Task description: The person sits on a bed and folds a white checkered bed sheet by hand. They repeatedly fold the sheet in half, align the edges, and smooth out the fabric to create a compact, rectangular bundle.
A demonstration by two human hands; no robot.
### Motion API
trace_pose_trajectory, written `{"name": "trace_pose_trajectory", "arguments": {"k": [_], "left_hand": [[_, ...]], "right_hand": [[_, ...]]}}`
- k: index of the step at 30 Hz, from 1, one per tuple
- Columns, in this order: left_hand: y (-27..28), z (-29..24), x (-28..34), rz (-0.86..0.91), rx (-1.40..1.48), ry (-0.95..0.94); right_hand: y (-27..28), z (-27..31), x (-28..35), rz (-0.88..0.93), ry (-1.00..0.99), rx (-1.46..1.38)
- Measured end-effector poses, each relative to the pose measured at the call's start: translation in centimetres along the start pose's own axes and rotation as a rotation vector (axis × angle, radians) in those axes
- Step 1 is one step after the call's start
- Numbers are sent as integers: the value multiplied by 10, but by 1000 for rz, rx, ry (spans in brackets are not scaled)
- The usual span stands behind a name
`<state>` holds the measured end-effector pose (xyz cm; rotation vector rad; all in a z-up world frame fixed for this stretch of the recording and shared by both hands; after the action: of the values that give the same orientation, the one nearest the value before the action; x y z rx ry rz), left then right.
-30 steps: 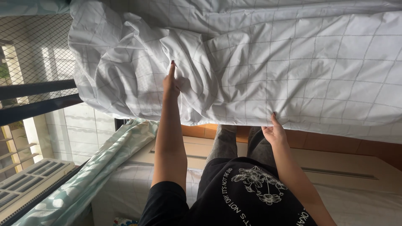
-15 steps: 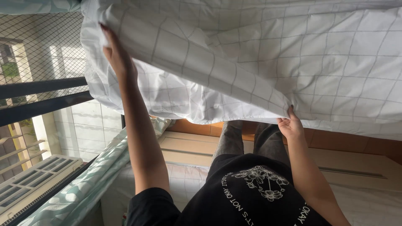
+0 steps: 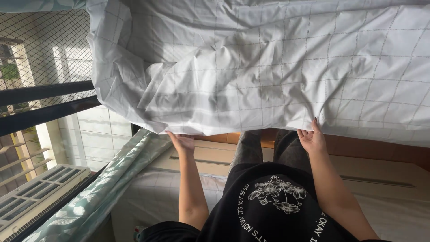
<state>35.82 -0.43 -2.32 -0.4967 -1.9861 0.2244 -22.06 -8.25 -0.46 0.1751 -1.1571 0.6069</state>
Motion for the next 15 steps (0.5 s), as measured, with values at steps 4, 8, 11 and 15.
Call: {"name": "trace_pose_trajectory", "arguments": {"k": [4,8,11,15], "left_hand": [[-43,56,26,12,-168,84],[-70,100,45,36,-87,210],[-61,125,43,24,-91,208],[-35,110,54,-495,-209,-123]], "right_hand": [[-9,1,5,-4,8,-7],[-19,14,8,59,19,-33],[-20,32,7,111,22,108],[-32,64,13,189,56,391]]}}
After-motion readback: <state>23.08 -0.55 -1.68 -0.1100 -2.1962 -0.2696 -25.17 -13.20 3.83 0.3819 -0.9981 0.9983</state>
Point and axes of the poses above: each hand's wrist, its own x-axis away from the middle knuckle, its own y-axis out of the back of the hand, z = x × y, the point moved 7 cm from there along -x, towards the middle knuckle, and after that the axes turned 5 degrees about y, right-handed, at the moved point
